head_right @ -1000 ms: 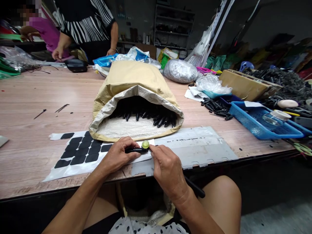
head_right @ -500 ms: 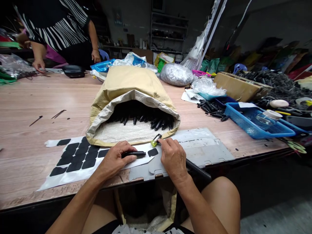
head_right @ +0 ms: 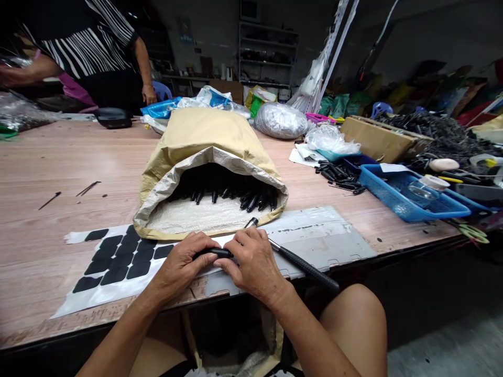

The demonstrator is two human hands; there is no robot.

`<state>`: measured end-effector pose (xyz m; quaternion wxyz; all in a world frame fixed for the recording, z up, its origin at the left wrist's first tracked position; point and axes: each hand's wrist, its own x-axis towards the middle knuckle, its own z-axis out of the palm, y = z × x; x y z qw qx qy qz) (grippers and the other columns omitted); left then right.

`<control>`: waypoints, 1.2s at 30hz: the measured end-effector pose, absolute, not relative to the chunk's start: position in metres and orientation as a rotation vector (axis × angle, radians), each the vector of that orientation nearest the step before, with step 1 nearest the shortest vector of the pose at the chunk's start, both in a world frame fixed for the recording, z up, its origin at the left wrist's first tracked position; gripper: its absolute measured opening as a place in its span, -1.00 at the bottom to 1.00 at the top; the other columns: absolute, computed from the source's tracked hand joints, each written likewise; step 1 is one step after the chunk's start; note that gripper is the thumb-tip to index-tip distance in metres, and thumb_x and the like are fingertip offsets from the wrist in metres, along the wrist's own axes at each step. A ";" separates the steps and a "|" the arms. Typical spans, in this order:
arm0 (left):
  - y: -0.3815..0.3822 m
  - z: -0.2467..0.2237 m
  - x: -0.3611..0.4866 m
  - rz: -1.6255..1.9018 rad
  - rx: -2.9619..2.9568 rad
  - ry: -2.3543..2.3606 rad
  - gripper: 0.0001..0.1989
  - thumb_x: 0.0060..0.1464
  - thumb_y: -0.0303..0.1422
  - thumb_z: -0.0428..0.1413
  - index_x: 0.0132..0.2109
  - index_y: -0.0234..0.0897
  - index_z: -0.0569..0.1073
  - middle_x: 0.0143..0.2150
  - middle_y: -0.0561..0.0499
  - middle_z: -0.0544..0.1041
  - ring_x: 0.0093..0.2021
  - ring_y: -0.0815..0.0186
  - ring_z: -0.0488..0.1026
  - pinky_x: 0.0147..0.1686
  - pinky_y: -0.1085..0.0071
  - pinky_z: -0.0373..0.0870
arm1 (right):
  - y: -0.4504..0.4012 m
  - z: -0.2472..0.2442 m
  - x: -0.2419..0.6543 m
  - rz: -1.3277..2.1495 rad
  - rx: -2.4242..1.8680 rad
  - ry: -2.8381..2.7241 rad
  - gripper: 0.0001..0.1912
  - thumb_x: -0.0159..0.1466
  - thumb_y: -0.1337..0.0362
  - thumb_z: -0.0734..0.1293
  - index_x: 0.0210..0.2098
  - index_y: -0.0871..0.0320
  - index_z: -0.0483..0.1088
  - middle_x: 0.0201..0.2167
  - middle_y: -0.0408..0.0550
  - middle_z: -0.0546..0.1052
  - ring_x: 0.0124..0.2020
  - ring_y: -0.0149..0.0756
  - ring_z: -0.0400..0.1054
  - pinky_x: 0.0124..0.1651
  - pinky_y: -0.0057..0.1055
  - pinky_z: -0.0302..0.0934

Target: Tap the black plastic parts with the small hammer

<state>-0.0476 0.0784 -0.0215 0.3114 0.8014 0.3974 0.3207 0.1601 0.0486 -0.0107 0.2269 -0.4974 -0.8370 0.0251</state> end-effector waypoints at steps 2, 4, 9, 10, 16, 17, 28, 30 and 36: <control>0.078 -0.021 -0.048 0.844 2.141 1.051 -0.88 0.25 -0.36 0.13 -0.14 -0.18 0.57 -0.22 0.04 0.53 -0.13 0.21 0.37 -0.07 0.27 0.25 | 0.050 -0.013 0.159 0.084 -1.361 -2.307 -0.76 0.38 0.06 0.32 -0.22 0.10 0.45 -0.25 -0.06 0.46 -0.11 -0.17 0.20 -0.03 -0.19 0.03; 0.078 -0.021 -0.048 0.842 2.165 1.060 -0.87 0.26 -0.36 0.11 -0.16 -0.19 0.57 -0.25 0.03 0.53 -0.16 0.21 0.36 -0.09 0.26 0.25 | 0.049 -0.015 0.157 0.105 -1.350 -2.298 -0.77 0.39 0.10 0.31 -0.27 0.13 0.43 -0.26 -0.06 0.45 -0.13 -0.19 0.19 -0.05 -0.20 0.03; 0.077 -0.023 -0.048 0.869 2.183 1.073 -0.87 0.26 -0.38 0.08 -0.19 -0.22 0.54 -0.29 0.02 0.50 -0.17 0.20 0.34 -0.11 0.25 0.25 | 0.048 -0.018 0.150 0.139 -1.329 -2.240 -0.79 0.38 0.17 0.31 -0.34 0.15 0.38 -0.28 -0.06 0.43 -0.15 -0.20 0.17 -0.05 -0.22 0.03; 0.077 -0.023 -0.048 0.868 2.183 1.078 -0.87 0.26 -0.38 0.08 -0.19 -0.22 0.54 -0.29 0.01 0.49 -0.17 0.20 0.34 -0.11 0.25 0.25 | 0.048 -0.018 0.150 0.154 -1.330 -2.232 -0.78 0.38 0.16 0.32 -0.34 0.15 0.38 -0.29 -0.06 0.43 -0.15 -0.21 0.17 -0.05 -0.22 0.03; 0.077 -0.022 -0.049 0.836 2.154 1.090 -0.87 0.27 -0.35 0.08 -0.16 -0.19 0.54 -0.25 0.03 0.51 -0.15 0.19 0.34 -0.10 0.25 0.24 | 0.049 -0.014 0.161 0.258 -1.347 -2.179 -0.72 0.31 0.02 0.40 -0.30 0.11 0.43 -0.34 -0.11 0.44 -0.18 -0.22 0.20 -0.09 -0.26 0.03; 0.076 -0.022 -0.049 0.832 2.150 1.096 -0.87 0.28 -0.34 0.08 -0.15 -0.18 0.53 -0.24 0.02 0.51 -0.15 0.19 0.34 -0.10 0.25 0.24 | 0.048 -0.013 0.164 0.252 -1.354 -2.162 -0.70 0.29 -0.01 0.42 -0.30 0.11 0.43 -0.33 -0.11 0.44 -0.18 -0.22 0.20 -0.09 -0.26 0.03; 0.078 -0.021 -0.048 0.795 2.176 1.087 -0.84 0.29 -0.30 0.07 -0.15 -0.18 0.54 -0.25 0.01 0.51 -0.16 0.19 0.34 -0.10 0.25 0.25 | 0.045 -0.016 0.164 0.178 -1.351 -2.172 -0.81 0.35 0.17 0.37 -0.35 0.11 0.40 -0.32 -0.10 0.44 -0.18 -0.23 0.20 -0.10 -0.28 0.05; 0.078 -0.021 -0.048 0.799 2.176 1.090 -0.85 0.28 -0.30 0.07 -0.15 -0.19 0.54 -0.26 0.01 0.51 -0.16 0.19 0.34 -0.11 0.25 0.26 | 0.046 -0.017 0.162 0.174 -1.356 -2.189 -0.81 0.36 0.20 0.36 -0.37 0.12 0.37 -0.30 -0.09 0.43 -0.17 -0.22 0.19 -0.10 -0.27 0.05; 0.076 -0.021 -0.048 0.766 2.175 1.091 -0.83 0.30 -0.29 0.06 -0.14 -0.19 0.54 -0.24 0.02 0.51 -0.14 0.19 0.36 -0.09 0.25 0.26 | 0.042 -0.011 0.162 0.162 -1.372 -2.177 -0.80 0.34 0.15 0.37 -0.35 0.11 0.40 -0.30 -0.10 0.45 -0.15 -0.21 0.21 -0.06 -0.25 0.07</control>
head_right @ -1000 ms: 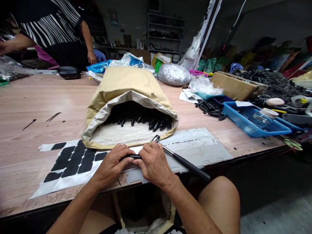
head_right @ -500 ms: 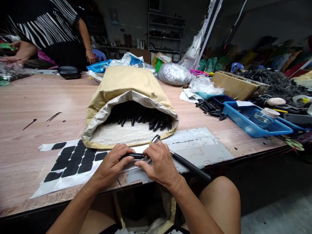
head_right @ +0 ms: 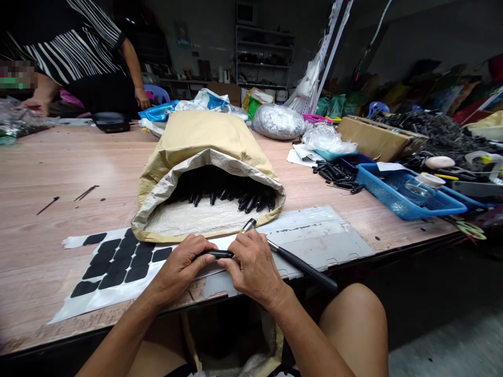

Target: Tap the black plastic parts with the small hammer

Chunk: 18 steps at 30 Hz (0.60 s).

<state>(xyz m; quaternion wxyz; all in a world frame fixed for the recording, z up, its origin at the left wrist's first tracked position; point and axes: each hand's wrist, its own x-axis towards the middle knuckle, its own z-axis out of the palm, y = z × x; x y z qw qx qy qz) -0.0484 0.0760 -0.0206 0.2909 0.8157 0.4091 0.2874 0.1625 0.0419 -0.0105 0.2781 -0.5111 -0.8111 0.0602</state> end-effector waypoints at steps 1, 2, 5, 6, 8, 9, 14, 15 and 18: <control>0.076 -0.021 -0.048 0.766 2.171 1.089 -0.83 0.30 -0.28 0.06 -0.13 -0.18 0.54 -0.23 0.02 0.52 -0.14 0.19 0.36 -0.09 0.24 0.26 | 0.040 -0.008 0.165 0.152 -1.366 -2.165 -0.82 0.33 0.12 0.38 -0.31 0.09 0.42 -0.28 -0.10 0.46 -0.13 -0.20 0.22 -0.04 -0.24 0.08; 0.077 -0.020 -0.049 0.770 2.164 1.089 -0.82 0.31 -0.27 0.05 -0.13 -0.18 0.54 -0.22 0.02 0.52 -0.13 0.19 0.36 -0.08 0.25 0.27 | 0.039 -0.005 0.169 0.135 -1.358 -2.148 -0.81 0.32 0.09 0.40 -0.25 0.08 0.45 -0.25 -0.09 0.47 -0.11 -0.19 0.23 -0.01 -0.22 0.08; 0.077 -0.017 -0.050 0.815 2.114 1.108 -0.80 0.32 -0.25 0.04 -0.12 -0.19 0.53 -0.20 0.00 0.53 -0.11 0.19 0.40 -0.06 0.25 0.29 | 0.037 -0.003 0.188 0.041 -1.375 -2.057 -0.66 0.28 0.02 0.42 -0.05 0.05 0.46 -0.14 -0.02 0.50 -0.04 -0.12 0.26 0.03 -0.19 0.12; 0.075 -0.015 -0.050 0.838 2.088 1.114 -0.80 0.32 -0.25 0.04 -0.11 -0.19 0.53 -0.18 -0.01 0.53 -0.11 0.19 0.41 -0.06 0.26 0.31 | 0.037 -0.005 0.196 -0.004 -1.418 -2.008 -0.66 0.30 0.03 0.40 -0.03 0.06 0.46 -0.13 0.00 0.50 -0.04 -0.11 0.28 0.02 -0.18 0.13; 0.066 -0.008 -0.048 0.866 2.044 1.102 -0.80 0.32 -0.25 0.04 -0.07 -0.18 0.52 -0.14 -0.01 0.56 -0.10 0.20 0.45 -0.07 0.28 0.35 | 0.039 -0.012 0.210 -0.116 -1.558 -1.928 -0.72 0.33 0.10 0.36 -0.03 0.07 0.46 -0.15 0.02 0.50 -0.07 -0.10 0.29 -0.01 -0.19 0.14; 0.058 -0.005 -0.046 0.860 2.030 1.082 -0.80 0.32 -0.25 0.05 -0.05 -0.15 0.52 -0.12 0.00 0.57 -0.11 0.22 0.48 -0.08 0.30 0.36 | 0.040 -0.016 0.215 -0.151 -1.617 -1.925 -0.73 0.33 0.11 0.36 -0.03 0.08 0.46 -0.17 0.01 0.49 -0.09 -0.10 0.30 -0.02 -0.19 0.15; 0.001 -0.004 -0.017 0.425 2.060 0.824 -0.84 0.23 -0.16 0.16 -0.10 0.03 0.59 -0.23 0.05 0.63 -0.19 0.22 0.56 -0.17 0.33 0.45 | 0.043 -0.032 0.218 -0.230 -1.751 -1.979 -0.83 0.36 0.16 0.32 -0.13 0.08 0.46 -0.23 -0.02 0.46 -0.16 -0.15 0.31 -0.10 -0.26 0.12; -0.008 -0.009 -0.011 0.305 2.061 0.798 -0.85 0.21 -0.14 0.18 -0.13 0.05 0.60 -0.23 0.04 0.63 -0.19 0.20 0.57 -0.18 0.33 0.46 | 0.043 -0.032 0.216 -0.259 -1.766 -1.972 -0.85 0.37 0.18 0.31 -0.16 0.08 0.46 -0.24 -0.02 0.46 -0.16 -0.15 0.30 -0.11 -0.26 0.11; -0.019 -0.025 0.005 0.122 2.056 0.846 -0.77 0.25 -0.17 0.17 0.00 -0.09 0.55 -0.02 -0.03 0.58 -0.05 0.18 0.55 -0.08 0.25 0.51 | 0.043 -0.031 0.210 -0.317 -1.791 -1.955 -0.88 0.38 0.22 0.29 -0.17 0.08 0.45 -0.26 -0.03 0.44 -0.17 -0.15 0.28 -0.13 -0.27 0.08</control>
